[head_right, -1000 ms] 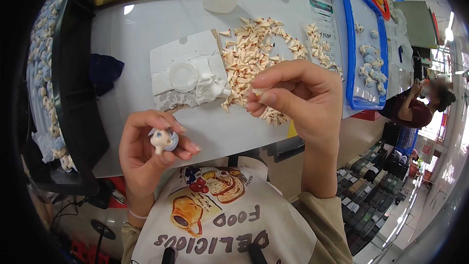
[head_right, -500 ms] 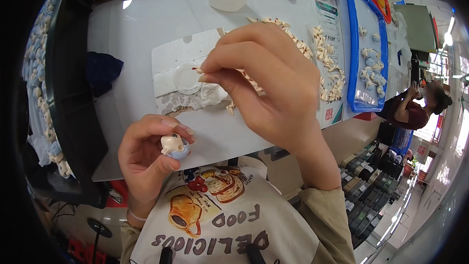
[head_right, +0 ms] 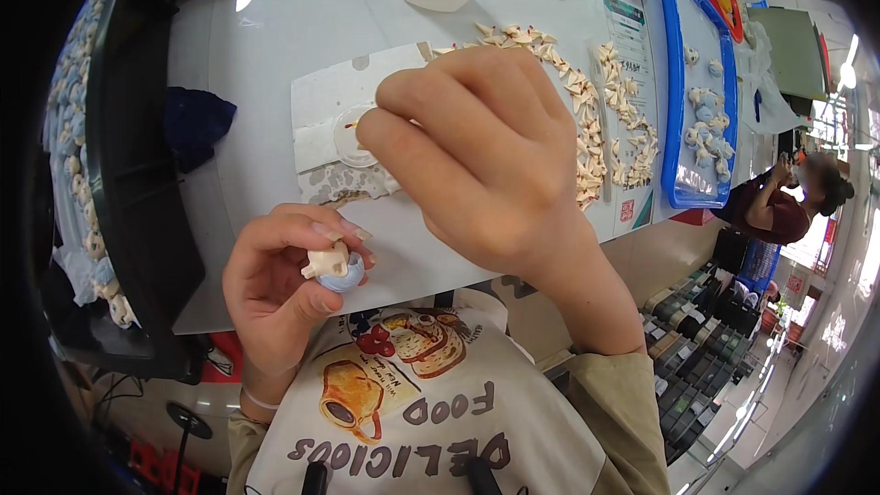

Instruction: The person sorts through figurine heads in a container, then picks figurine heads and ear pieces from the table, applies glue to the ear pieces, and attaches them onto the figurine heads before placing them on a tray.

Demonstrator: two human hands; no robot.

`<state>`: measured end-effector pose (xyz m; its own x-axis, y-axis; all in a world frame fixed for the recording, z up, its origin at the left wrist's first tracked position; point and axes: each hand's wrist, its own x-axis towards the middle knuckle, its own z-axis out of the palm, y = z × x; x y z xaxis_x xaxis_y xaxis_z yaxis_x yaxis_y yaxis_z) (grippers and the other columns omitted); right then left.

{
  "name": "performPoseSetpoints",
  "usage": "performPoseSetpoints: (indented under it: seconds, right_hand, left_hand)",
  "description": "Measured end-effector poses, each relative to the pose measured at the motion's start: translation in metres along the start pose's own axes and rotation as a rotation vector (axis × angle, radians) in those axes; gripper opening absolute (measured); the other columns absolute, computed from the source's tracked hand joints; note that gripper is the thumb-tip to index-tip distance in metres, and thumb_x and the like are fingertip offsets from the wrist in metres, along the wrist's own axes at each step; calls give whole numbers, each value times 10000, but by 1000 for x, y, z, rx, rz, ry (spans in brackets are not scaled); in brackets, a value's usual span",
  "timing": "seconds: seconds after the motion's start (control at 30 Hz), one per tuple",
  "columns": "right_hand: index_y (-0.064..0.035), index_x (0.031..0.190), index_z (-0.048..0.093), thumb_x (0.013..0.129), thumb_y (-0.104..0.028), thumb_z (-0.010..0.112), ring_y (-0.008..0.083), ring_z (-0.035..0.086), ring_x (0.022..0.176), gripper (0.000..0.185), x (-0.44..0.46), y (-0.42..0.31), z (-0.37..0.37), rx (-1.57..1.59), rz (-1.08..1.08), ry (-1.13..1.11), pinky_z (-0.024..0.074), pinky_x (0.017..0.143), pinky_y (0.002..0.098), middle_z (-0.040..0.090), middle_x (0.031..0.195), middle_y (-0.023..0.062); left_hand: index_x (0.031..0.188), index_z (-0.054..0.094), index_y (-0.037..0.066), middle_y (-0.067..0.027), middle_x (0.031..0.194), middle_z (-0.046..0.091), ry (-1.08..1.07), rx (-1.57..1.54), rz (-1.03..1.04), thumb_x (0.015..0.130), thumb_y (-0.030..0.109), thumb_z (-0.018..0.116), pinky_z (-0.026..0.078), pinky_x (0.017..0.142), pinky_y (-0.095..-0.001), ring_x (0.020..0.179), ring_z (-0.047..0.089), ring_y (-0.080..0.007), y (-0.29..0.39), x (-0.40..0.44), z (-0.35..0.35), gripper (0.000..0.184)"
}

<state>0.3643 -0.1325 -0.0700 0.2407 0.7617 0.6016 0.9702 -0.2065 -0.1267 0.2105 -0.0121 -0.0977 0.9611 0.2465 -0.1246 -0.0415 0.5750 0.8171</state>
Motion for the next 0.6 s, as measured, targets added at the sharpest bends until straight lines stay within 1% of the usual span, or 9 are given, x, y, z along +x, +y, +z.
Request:
performPoseSetpoints:
  seconds: [0.13,0.2,0.23,0.33,0.37,0.43,0.5,0.53,0.6]
  right_hand:
    - [-58,737,670,474,3,654,199,520,687,270,-3,-2,-3,12,23,-22,417,550,272,588,734,42]
    - [-60,739,670,464,4,652,199,513,684,283,-4,-7,-2,43,45,-5,415,551,274,587,734,40]
    - [-60,740,670,461,4,651,199,511,683,287,-4,-8,-1,52,54,2,414,551,275,586,734,40]
    - [-57,743,668,485,21,659,204,506,682,270,-5,-11,3,23,70,43,411,563,275,586,730,37]
    - [-52,752,666,527,33,671,195,510,691,240,-5,-12,4,41,105,54,411,574,271,585,745,46]
    - [-46,761,665,570,44,683,186,514,700,212,-5,-15,2,63,138,69,410,585,267,584,760,55]
    - [-26,810,650,665,23,700,160,517,723,161,-5,-28,-9,447,472,71,403,623,261,571,801,83]
    - [-26,810,650,665,23,700,160,517,723,161,-6,-33,-13,454,473,72,403,623,261,571,801,83]
    - [-11,843,635,696,14,694,149,514,734,160,-10,-42,-22,624,519,-2,394,644,256,557,822,95]
  left_hand:
    - [1021,502,1,-170,1000,560,41,-31,-65,772,185,716,528,750,-325,883,618,-242,4,0,2,375]
    - [1022,497,0,-173,1000,563,37,9,8,772,183,716,544,733,-305,886,622,-242,-1,1,1,379]
    - [1022,497,0,-173,1000,563,32,13,6,772,183,716,544,733,-305,886,622,-242,-2,0,2,379]
    - [1033,494,0,-179,1006,564,41,29,13,768,180,718,554,719,-295,888,623,-241,-3,0,2,391]
    - [1036,493,0,-180,1006,565,50,30,22,766,179,720,554,727,-297,887,623,-243,-3,0,3,395]
    - [1039,492,1,-181,1007,566,62,35,33,764,177,722,553,734,-300,886,623,-244,-3,0,3,398]
    - [1044,494,-5,-172,1013,566,78,6,22,749,182,736,556,732,-309,889,619,-230,-3,-1,2,425]
    - [1044,494,-5,-172,1013,566,82,11,21,749,182,736,556,732,-309,889,619,-230,-3,-1,-1,425]
    - [1107,487,-78,-186,1117,522,-68,-89,109,789,-64,618,471,922,-328,1058,560,-253,-4,-1,-7,344]
